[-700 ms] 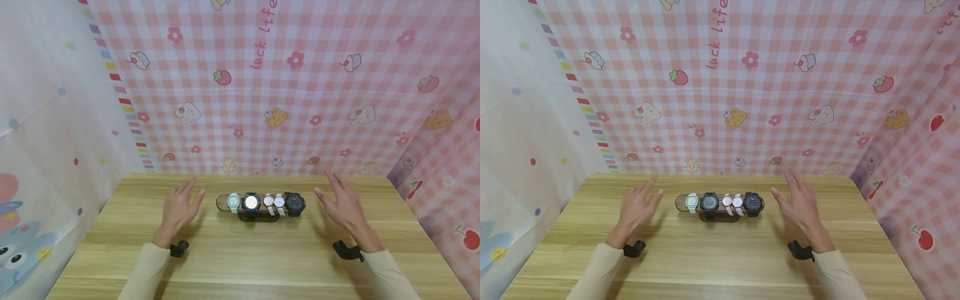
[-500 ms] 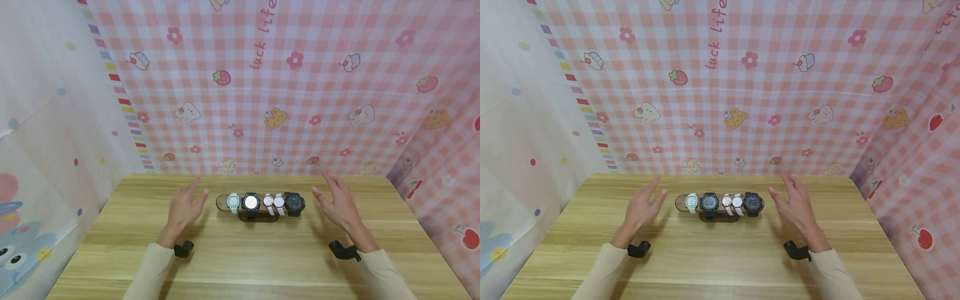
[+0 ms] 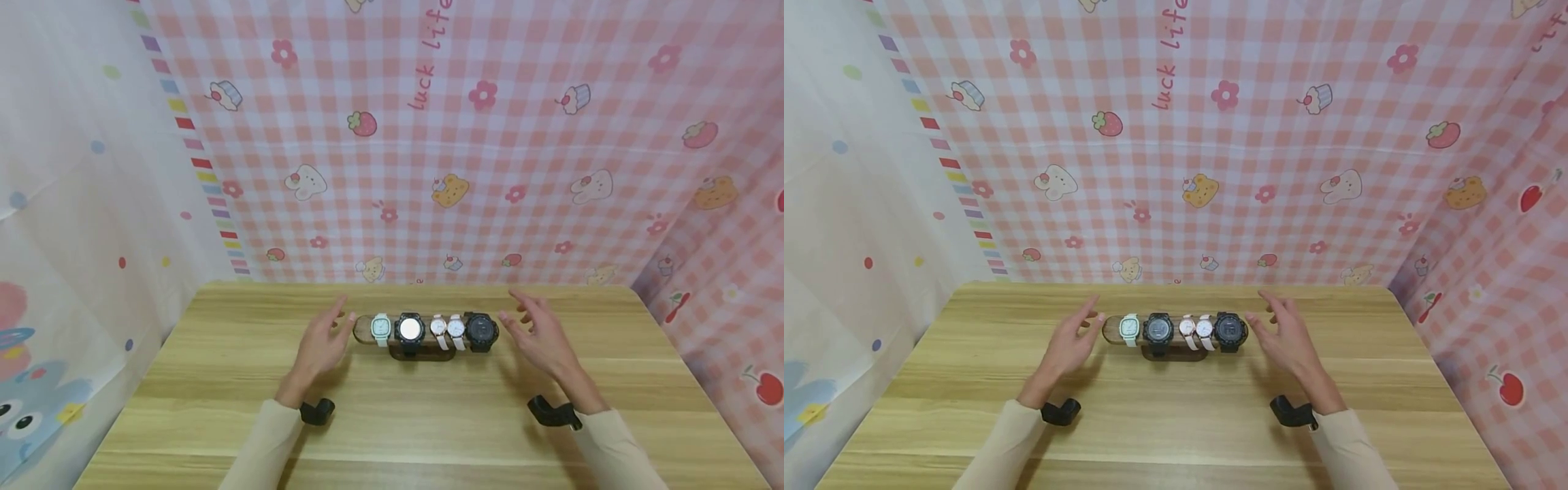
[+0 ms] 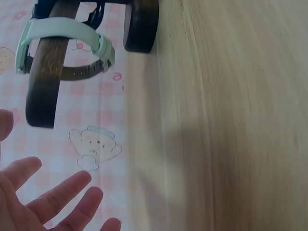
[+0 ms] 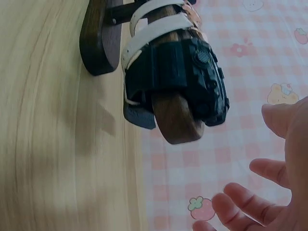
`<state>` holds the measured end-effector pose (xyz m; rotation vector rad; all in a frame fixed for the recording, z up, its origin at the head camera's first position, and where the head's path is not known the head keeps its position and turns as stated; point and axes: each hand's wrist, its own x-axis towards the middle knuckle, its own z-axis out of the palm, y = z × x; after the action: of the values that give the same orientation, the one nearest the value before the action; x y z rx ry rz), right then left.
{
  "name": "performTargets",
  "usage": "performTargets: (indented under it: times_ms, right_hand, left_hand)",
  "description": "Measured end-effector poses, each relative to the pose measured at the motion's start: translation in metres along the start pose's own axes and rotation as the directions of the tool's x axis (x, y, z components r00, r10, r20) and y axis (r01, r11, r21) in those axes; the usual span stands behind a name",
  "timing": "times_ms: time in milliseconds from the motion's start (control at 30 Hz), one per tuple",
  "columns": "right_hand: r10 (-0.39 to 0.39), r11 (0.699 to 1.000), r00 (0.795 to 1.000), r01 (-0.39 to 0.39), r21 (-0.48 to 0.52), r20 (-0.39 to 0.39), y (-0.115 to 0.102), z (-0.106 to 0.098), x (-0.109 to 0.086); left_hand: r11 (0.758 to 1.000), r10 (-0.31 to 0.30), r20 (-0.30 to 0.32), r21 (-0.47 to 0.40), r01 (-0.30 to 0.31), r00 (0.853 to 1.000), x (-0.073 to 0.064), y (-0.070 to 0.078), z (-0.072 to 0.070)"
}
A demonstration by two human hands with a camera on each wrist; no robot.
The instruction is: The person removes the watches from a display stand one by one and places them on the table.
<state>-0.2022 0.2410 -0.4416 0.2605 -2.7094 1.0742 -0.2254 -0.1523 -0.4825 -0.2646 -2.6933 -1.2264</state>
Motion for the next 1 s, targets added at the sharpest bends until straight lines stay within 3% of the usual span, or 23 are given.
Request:
performTargets:
  times_ms: [433,1000]
  right_hand:
    - [-0.032,0.997,0.998,0.028,0.076,0.052,-0.006,0.011,-0.005]
    - [-0.021,0.996,0.997,0.013,0.093,0.078,-0.008,0.022,-0.010]
  left_hand:
    - [0.987,-0.016,0.032,-0.161,0.021,0.999,-0.002,0.003,0.019]
    - [0.971,-0.012,-0.008,-0.238,0.010,1.000,-0.005,0.004,0.033]
